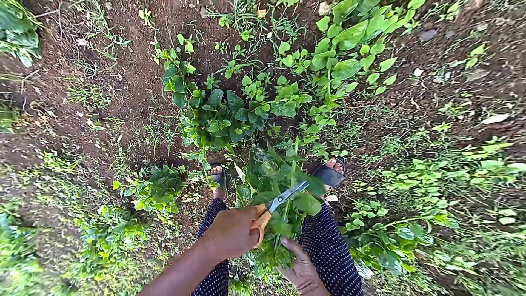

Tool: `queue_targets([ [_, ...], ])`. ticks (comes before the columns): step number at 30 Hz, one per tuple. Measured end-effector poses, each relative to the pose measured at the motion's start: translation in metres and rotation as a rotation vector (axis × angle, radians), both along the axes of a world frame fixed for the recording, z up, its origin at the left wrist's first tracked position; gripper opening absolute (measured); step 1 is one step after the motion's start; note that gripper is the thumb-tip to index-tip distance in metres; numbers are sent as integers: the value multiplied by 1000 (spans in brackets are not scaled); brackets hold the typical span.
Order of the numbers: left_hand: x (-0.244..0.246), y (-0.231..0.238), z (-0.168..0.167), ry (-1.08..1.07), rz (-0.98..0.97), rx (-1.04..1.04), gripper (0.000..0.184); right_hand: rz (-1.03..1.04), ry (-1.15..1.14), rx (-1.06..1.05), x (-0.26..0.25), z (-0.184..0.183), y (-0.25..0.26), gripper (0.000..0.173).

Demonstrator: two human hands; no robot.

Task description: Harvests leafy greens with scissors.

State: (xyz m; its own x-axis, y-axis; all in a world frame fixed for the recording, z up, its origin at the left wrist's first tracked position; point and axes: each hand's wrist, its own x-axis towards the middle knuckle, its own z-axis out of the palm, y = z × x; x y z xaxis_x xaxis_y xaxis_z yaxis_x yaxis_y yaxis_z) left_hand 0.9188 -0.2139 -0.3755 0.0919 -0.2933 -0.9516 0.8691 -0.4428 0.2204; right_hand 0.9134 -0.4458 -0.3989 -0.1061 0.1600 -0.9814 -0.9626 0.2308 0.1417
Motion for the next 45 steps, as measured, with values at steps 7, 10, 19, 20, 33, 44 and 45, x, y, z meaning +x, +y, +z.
queue_targets([
  [7,91,37,-98,-262,358,545,61,-197,70,-41,19,-23,-5,45],
  [10,157,43,-182,-471,288,619,61,-249,62,-43,25,-25,-12,44],
  [19,124,37,-172,-487,209,702,42,-133,7,-228,38,-38,-3,15],
  [20,87,35,-143,-529,250,691,39,-54,-9,-261,36,-41,4,15],
  [33,-135,-13,-81,-813,499,851,16,646,39,-321,-47,-73,145,32],
  [44,-145,-29,-89,-700,690,809,20,353,71,-187,-59,-77,148,31],
  [45,-146,-28,-90,-704,700,812,21,325,81,-192,-60,-78,151,30],
])
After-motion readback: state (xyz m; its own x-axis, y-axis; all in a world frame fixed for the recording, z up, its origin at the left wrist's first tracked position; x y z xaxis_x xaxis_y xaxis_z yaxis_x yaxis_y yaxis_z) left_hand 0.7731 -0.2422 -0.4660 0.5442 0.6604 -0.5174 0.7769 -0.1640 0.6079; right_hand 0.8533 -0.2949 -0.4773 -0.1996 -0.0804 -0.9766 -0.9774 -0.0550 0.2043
